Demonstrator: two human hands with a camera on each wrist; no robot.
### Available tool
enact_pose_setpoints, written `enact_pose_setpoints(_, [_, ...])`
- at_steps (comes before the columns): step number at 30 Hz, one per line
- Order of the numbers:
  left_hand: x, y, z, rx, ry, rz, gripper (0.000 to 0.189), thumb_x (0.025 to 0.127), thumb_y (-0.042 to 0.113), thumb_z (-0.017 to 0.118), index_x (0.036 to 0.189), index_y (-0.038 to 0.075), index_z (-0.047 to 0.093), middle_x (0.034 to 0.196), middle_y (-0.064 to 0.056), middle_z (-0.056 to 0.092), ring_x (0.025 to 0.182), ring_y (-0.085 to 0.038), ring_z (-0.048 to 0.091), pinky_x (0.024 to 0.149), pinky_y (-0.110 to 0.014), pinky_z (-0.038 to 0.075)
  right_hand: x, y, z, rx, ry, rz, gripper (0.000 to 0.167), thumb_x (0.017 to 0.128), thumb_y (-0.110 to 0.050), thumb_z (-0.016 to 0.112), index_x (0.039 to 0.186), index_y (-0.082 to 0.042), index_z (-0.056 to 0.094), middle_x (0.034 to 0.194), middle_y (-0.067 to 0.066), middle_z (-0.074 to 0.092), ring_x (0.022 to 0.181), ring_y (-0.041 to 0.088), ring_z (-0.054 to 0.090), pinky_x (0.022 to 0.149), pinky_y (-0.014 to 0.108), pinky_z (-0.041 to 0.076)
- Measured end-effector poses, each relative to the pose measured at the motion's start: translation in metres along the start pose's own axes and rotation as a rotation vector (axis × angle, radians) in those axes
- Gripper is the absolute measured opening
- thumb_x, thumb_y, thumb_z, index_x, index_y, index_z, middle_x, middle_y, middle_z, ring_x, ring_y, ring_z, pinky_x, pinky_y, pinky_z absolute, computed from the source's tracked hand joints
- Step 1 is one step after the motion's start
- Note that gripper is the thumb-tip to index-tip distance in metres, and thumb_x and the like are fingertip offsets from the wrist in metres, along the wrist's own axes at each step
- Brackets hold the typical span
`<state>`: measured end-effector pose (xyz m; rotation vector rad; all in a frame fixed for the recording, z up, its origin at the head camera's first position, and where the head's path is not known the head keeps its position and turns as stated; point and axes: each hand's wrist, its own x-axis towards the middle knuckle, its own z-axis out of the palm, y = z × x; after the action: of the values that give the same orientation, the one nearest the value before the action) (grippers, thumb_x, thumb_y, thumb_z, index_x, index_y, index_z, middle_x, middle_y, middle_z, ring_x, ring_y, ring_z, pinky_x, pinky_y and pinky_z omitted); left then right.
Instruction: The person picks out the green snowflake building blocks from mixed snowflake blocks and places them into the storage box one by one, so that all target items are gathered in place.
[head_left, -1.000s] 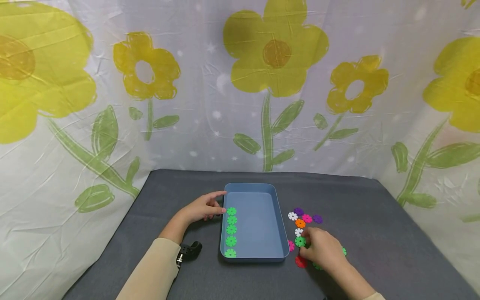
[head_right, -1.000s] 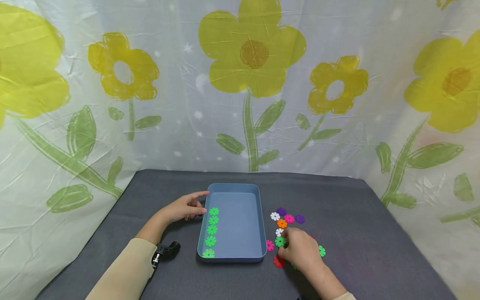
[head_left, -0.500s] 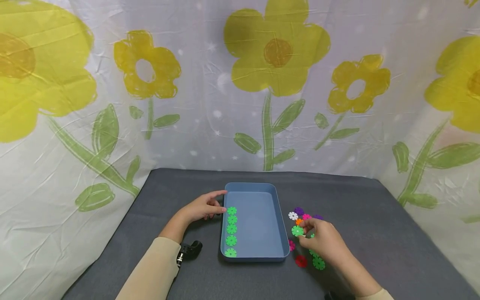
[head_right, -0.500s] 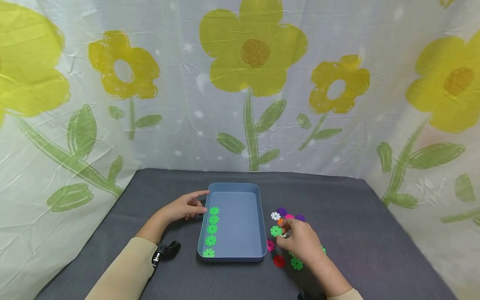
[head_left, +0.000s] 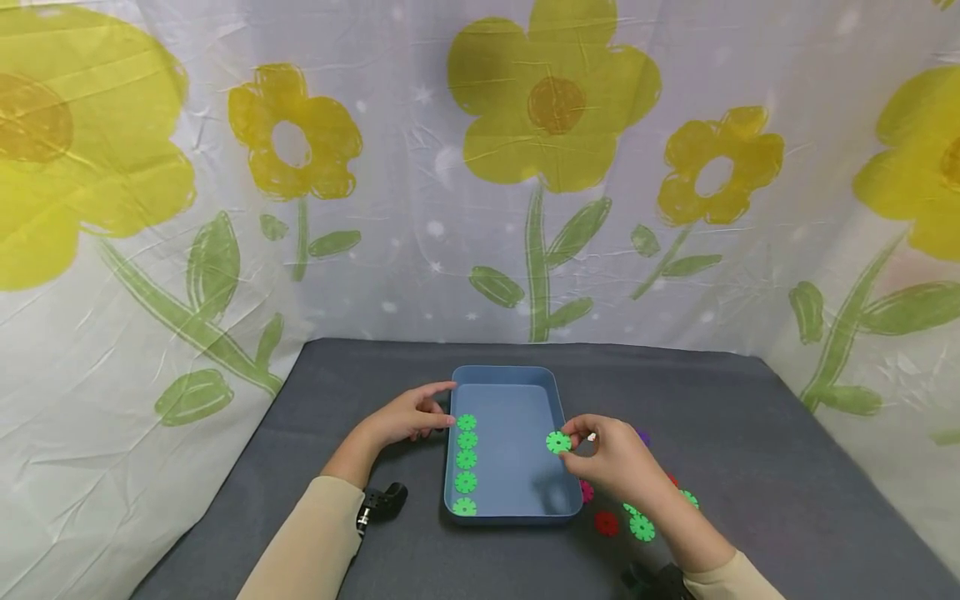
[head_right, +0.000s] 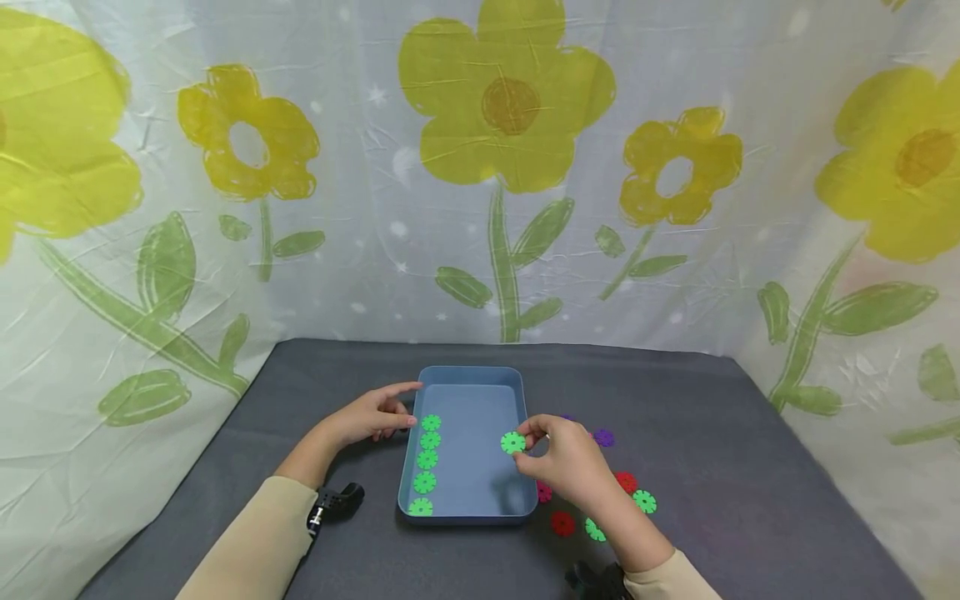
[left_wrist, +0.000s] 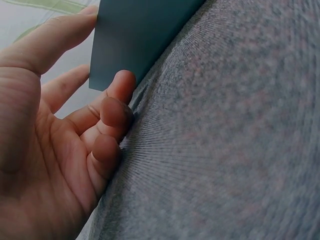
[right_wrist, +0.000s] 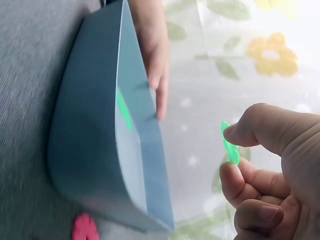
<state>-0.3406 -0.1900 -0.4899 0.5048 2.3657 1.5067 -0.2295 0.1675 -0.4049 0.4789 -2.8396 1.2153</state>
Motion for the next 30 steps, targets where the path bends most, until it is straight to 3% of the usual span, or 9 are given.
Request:
enact_pose_setpoints(6, [-0.001,0.001,-0.001,0.005,-0.007,0.007,0.076,0.095,0.031,0.077,0.159,0.016,0.039,0.089,-0.006,0.064,0.064,-0.02,0.051,0.054,-0.035,0.042,0.007,-0.012,0.016,0.026,-0.075,-0.079,0.021,0.085,-0.012,0.083,0.102,-0.011,0.072,0.087,-0.005,0.064,0.05,0.008,0.04,0.049,0.027,0.04])
enact_pose_setpoints(13, [-0.004,0.004,0.0,0.006,-0.013,0.015,0.075,0.096,0.031,0.076,0.16,0.017,0.038,0.09,-0.005,0.065,0.064,-0.02,0.05,0.055,-0.035,0.042,0.018,-0.019,0.034,0.001,-0.177,-0.175,0.018,0.084,-0.014,0.083,0.1,-0.012,0.073,0.085,-0.004,0.066,0.054,0.01,0.043,0.052,0.027,0.041])
enact_pose_setpoints(21, [-0.004,0.004,0.0,-0.009,-0.02,0.03,0.075,0.096,0.029,0.075,0.16,0.016,0.038,0.088,-0.006,0.065,0.063,-0.02,0.05,0.054,-0.035,0.042,0.026,-0.006,0.054,-0.016,-0.342,-0.229,0.019,0.084,-0.014,0.083,0.099,-0.014,0.072,0.087,-0.005,0.067,0.056,0.007,0.042,0.055,0.026,0.039])
enact_pose_setpoints(30, [-0.005,0.005,0.0,-0.002,-0.014,0.027,0.075,0.096,0.029,0.075,0.16,0.015,0.038,0.087,-0.004,0.065,0.063,-0.019,0.05,0.055,-0.035,0.043,0.039,0.008,0.07,-0.006,-0.578,-0.277,0.019,0.083,-0.007,0.081,0.1,-0.013,0.073,0.083,-0.009,0.065,0.073,0.004,0.057,0.065,0.024,0.046])
